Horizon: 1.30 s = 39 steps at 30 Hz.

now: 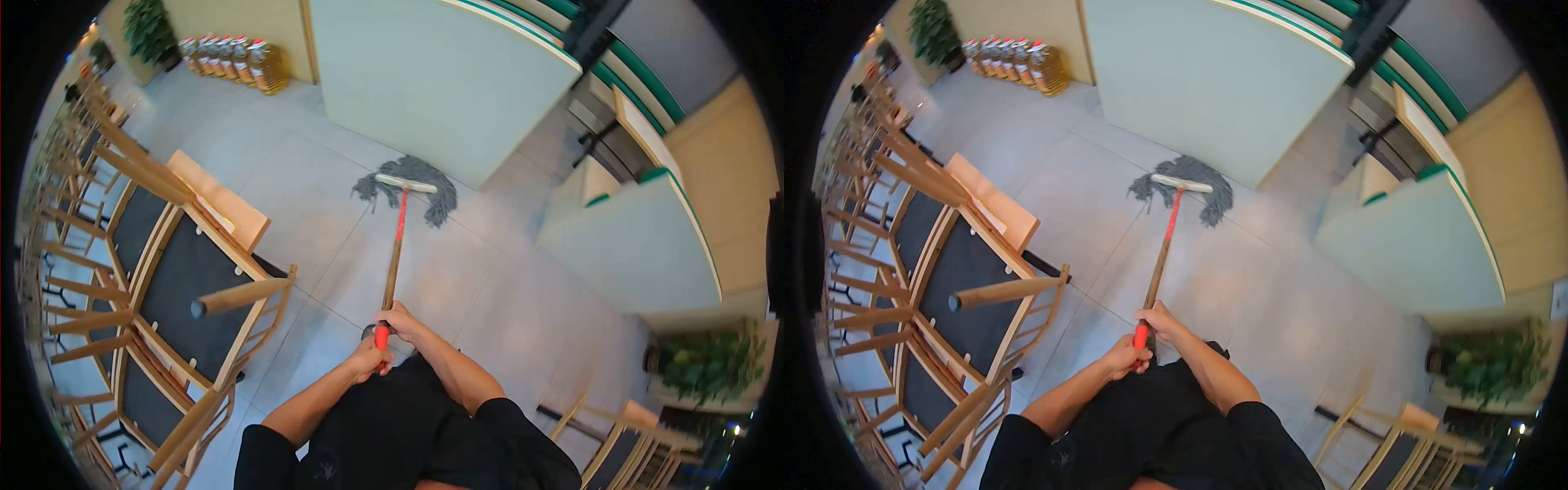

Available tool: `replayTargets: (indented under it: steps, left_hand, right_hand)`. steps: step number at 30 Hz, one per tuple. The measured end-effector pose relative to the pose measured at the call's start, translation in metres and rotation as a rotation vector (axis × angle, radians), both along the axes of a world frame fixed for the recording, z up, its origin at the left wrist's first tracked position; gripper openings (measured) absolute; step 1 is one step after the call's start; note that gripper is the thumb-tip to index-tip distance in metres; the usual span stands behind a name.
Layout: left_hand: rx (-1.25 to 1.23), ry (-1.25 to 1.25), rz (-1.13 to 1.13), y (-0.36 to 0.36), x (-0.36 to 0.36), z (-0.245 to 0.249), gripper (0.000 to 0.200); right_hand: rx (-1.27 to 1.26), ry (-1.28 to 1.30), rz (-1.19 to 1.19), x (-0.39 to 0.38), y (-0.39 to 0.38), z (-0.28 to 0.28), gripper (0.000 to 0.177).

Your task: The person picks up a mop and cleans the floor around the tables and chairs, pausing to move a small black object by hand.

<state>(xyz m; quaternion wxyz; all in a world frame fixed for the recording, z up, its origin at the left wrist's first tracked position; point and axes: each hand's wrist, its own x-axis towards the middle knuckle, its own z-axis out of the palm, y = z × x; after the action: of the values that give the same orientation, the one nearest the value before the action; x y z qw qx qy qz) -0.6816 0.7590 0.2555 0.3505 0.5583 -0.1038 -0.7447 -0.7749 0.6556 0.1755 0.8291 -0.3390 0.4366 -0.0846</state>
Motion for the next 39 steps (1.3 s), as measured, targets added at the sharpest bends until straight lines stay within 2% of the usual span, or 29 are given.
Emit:
replayTargets:
  steps: [2, 4, 5, 7, 9, 10, 12, 14, 16, 18, 19, 20, 21, 24, 27, 29, 30, 31, 33, 34, 37, 39]
  left_hand:
    - [0.072, 0.009, -0.096, -0.005, 0.013, 0.000, 0.029]
    - [0.073, -0.057, -0.038, -0.010, 0.016, 0.001, 0.030]
    - [0.079, -0.112, -0.020, -0.015, 0.012, 0.007, 0.031]
    - [0.136, -0.170, 0.046, -0.026, 0.000, 0.035, 0.028]
    - [0.187, -0.208, 0.106, -0.037, -0.019, 0.045, 0.025]
    - [0.168, -0.234, 0.165, -0.030, -0.031, 0.041, 0.025]
    - [0.168, -0.274, 0.235, -0.020, -0.048, 0.047, 0.025]
    - [0.275, -0.244, 0.364, -0.014, -0.082, 0.054, 0.029]
    - [0.286, -0.173, 0.517, -0.007, -0.113, 0.060, 0.033]
    - [0.357, -0.159, 0.645, -0.006, -0.139, 0.070, 0.032]
    - [0.376, -0.144, 0.696, -0.004, -0.150, 0.076, 0.031]
    - [0.394, -0.149, 0.724, -0.005, -0.163, 0.084, 0.030]
    - [0.403, -0.159, 0.748, -0.008, -0.167, 0.090, 0.029]
    - [0.253, -0.211, 0.854, -0.031, -0.170, 0.108, 0.026]
    - [0.246, -0.182, 0.941, -0.068, -0.147, 0.106, 0.026]
    - [0.219, -0.173, 1.011, -0.097, -0.114, 0.107, 0.023]
    - [0.211, -0.094, 1.054, -0.107, -0.095, 0.101, 0.025]
    - [0.207, -0.015, 1.093, -0.118, -0.073, 0.099, 0.028]
    - [0.200, -0.047, 1.149, -0.152, -0.033, 0.097, 0.027]
    - [0.187, -0.036, 1.143, -0.164, -0.013, 0.098, 0.027]
    - [0.134, -0.003, 1.175, -0.196, 0.047, 0.085, 0.027]
    - [0.113, 0.031, 1.214, -0.220, 0.077, 0.075, 0.027]
  right_hand:
    - [0.025, 0.015, 0.062, 0.010, -0.034, -0.006, 0.015]
    - [0.114, 0.052, 0.059, 0.020, -0.070, -0.034, 0.019]
    - [0.119, 0.055, 0.110, 0.022, -0.087, -0.049, 0.019]
    - [0.145, 0.107, 0.034, 0.029, -0.121, -0.073, 0.018]
    - [0.116, 0.147, 0.079, 0.026, -0.155, -0.090, 0.014]
    - [0.210, 0.139, 0.089, 0.027, -0.166, -0.120, 0.014]
    - [0.321, 0.124, 0.114, 0.035, -0.168, -0.130, 0.014]
    - [0.434, 0.239, 0.298, 0.019, -0.159, -0.114, 0.017]
    - [0.493, 0.374, 0.295, 0.008, -0.145, -0.110, 0.020]
    - [0.494, 0.404, 0.434, 0.001, -0.137, -0.112, 0.023]
    - [0.527, 0.337, 0.520, -0.007, -0.128, -0.135, 0.032]
    - [0.407, 0.408, 0.537, -0.005, -0.120, -0.129, 0.045]
    - [0.292, 0.388, 0.623, 0.003, -0.132, -0.077, 0.055]
    - [0.310, 0.320, 0.763, 0.026, -0.149, -0.054, 0.063]
    - [0.212, 0.358, 0.807, 0.072, -0.176, -0.043, 0.054]
    - [0.225, 0.260, 0.933, 0.110, -0.199, -0.059, 0.034]
    - [0.214, 0.253, 0.936, 0.131, -0.207, -0.057, 0.034]
    - [0.207, 0.297, 0.871, 0.154, -0.214, -0.053, 0.030]
    - [0.191, 0.389, 0.739, 0.194, -0.231, -0.045, 0.020]
    - [0.331, 0.309, 0.843, 0.209, -0.238, -0.061, 0.016]
    - [0.259, 0.257, 0.763, 0.245, -0.259, 0.002, 0.011]
    - [0.248, 0.267, 0.768, 0.268, -0.274, 0.013, 0.009]
